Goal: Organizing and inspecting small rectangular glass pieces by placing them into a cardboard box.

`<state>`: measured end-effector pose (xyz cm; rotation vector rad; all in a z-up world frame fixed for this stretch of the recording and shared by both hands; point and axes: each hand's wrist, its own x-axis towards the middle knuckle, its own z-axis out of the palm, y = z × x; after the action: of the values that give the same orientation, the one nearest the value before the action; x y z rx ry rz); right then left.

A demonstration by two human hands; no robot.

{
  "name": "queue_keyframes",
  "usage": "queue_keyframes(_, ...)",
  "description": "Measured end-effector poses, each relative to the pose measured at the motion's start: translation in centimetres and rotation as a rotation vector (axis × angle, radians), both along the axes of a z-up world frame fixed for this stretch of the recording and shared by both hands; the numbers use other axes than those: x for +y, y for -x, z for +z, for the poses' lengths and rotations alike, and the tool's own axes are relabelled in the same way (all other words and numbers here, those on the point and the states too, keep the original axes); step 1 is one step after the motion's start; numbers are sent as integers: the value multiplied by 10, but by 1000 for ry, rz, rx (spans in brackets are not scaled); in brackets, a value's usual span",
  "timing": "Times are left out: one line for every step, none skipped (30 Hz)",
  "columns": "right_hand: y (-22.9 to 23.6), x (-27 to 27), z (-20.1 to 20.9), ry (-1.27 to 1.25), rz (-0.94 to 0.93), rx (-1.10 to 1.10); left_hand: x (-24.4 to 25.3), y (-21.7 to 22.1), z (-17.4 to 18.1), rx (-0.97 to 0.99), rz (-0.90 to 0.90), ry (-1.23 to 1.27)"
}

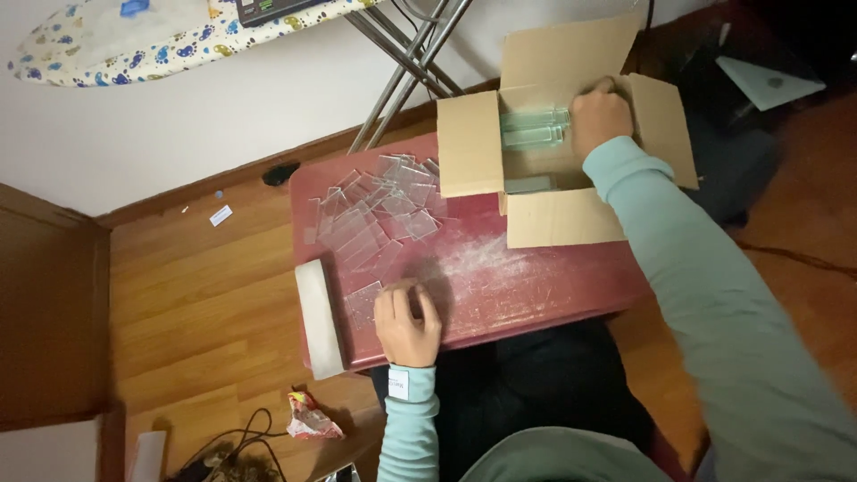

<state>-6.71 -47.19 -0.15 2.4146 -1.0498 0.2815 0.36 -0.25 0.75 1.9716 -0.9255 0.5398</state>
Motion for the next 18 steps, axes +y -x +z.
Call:
queue_keyframes(-2, -2, 1, 1, 0, 1, 0, -2, -3, 1, 0, 1)
queue_keyframes(1, -2, 1, -14, 12, -47, 1, -2, -6, 0, 0, -8)
queue_keyframes(3, -3, 1, -29, 24, -95, 1, -2, -9, -1, 0, -17)
queue_keyframes(6, 2, 7, -32, 15, -91, 2, -1, -8, 4, -8, -20)
queue_keyframes(9, 7, 12, -71, 5, -118, 3, 0, -6, 5, -11, -19)
queue_keyframes(8, 10, 21, -105, -1, -147, 3, -1, -4, 4, -10, -12)
queue_keyframes(14, 4, 17, -103, -6, -145, 2, 0, -2, 7, -15, -11)
queue_keyframes(18, -1, 11, -80, 60, -198, 2, 0, 0, 11, -15, -10)
queue_keyframes(22, -7, 6, -56, 126, -250, 2, 1, 2, 15, -15, -10)
queue_keyframes(27, 3, 15, -56, 125, -245, 3, 1, 2, 20, -15, -9)
queue_keyframes(33, 12, 24, -71, 162, -318, 4, 1, 2, 16, -19, -17)
queue_keyframes(38, 21, 33, -84, 197, -394, 3, 1, 1, 9, -25, -25)
queue_keyframes(45, 34, 46, -82, 195, -392, 3, -1, 0, 11, -27, -23)
queue_keyframes(54, 48, 57, -46, 292, -460, 3, -1, -2, 10, -27, -35)
queue_keyframes(62, 62, 69, -11, 391, -526, 4, -1, -5, 9, -27, -48)
queue_keyframes(72, 80, 81, -15, 386, -521, 4, -1, -4, 16, -31, -52)
queue_keyframes(81, 98, 94, -54, 395, -580, 3, -1, -2, 6, -28, -45)
queue_keyframes(89, 115, 108, -89, 406, -641, 2, -1, -1, -6, -25, -35)
